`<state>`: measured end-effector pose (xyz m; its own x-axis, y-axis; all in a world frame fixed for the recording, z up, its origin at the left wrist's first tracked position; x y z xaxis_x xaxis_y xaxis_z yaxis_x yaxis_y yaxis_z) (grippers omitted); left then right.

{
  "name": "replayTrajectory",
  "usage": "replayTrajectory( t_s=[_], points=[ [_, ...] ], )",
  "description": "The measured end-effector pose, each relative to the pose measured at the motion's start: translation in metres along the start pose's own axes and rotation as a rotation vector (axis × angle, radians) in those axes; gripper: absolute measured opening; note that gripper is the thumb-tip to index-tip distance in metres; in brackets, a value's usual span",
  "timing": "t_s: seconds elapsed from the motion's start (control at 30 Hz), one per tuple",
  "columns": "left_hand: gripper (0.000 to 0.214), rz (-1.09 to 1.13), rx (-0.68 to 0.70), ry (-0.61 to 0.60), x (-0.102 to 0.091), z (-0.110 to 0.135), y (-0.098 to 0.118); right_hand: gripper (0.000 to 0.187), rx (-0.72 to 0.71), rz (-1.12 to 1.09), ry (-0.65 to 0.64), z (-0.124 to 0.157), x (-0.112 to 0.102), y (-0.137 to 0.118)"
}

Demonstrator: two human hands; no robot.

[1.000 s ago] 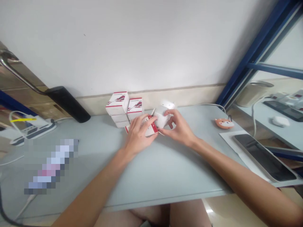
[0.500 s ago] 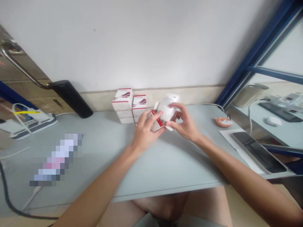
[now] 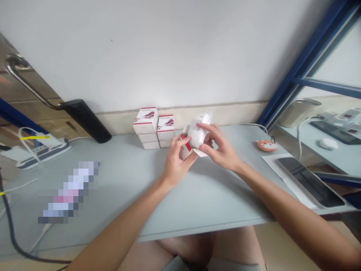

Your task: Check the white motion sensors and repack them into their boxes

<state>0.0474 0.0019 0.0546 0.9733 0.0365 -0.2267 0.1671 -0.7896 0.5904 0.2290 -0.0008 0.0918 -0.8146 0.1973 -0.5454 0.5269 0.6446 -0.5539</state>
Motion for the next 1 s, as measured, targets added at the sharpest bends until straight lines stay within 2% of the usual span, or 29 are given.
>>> replayTrajectory(
  t_s=[0.2, 0.33, 0.4, 0.57, 0.63, 0.7, 0.8, 0.87, 0.93, 1.0],
  points=[
    [0.048, 0.037, 0.024, 0.011, 0.000, 0.000, 0.001, 0.043, 0.063, 0.002, 0.054, 0.001, 0.000, -0.006],
    [0.058, -0.007, 0.055, -0.018, -0.001, -0.002, 0.004, 0.038, 0.065, 0.020, 0.081, 0.001, 0.000, -0.011],
    [0.055, -0.061, 0.058, -0.047, 0.000, -0.001, 0.005, 0.045, 0.089, 0.018, 0.079, 0.002, 0.000, -0.011],
    [0.040, -0.074, 0.053, -0.029, -0.001, 0.001, 0.002, 0.087, 0.099, -0.066, 0.105, 0.004, 0.003, -0.006],
    [0.033, -0.034, 0.044, -0.018, -0.001, 0.002, -0.001, 0.092, 0.095, -0.076, 0.100, 0.005, 0.005, -0.003],
    [0.034, -0.013, 0.040, -0.015, 0.000, 0.003, -0.005, 0.081, 0.102, -0.058, 0.102, 0.005, 0.006, 0.000],
    [0.056, -0.004, 0.045, 0.008, -0.001, 0.003, -0.008, 0.041, 0.064, 0.046, 0.056, 0.006, 0.007, 0.001],
    [0.062, -0.012, 0.037, -0.009, -0.001, 0.002, -0.008, 0.043, 0.024, 0.117, -0.025, 0.007, 0.010, -0.001],
    [0.053, -0.039, 0.023, -0.047, -0.001, 0.000, -0.006, 0.049, 0.011, 0.134, -0.083, 0.009, 0.013, -0.002],
    [0.043, -0.057, 0.014, -0.039, -0.002, -0.001, -0.002, 0.049, 0.014, 0.099, -0.082, 0.010, 0.013, -0.003]
  ],
)
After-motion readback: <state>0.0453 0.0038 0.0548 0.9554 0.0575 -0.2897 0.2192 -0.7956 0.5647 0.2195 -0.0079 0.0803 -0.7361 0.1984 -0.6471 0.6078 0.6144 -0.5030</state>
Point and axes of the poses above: each hand's wrist, its own z-axis away from the middle knuckle, its own x-axis out of the palm, y = z × x, the point moved 5 cm from there along -z, towards the middle knuckle, and after that the axes turned 14 degrees about z, right-handed, at the moved point
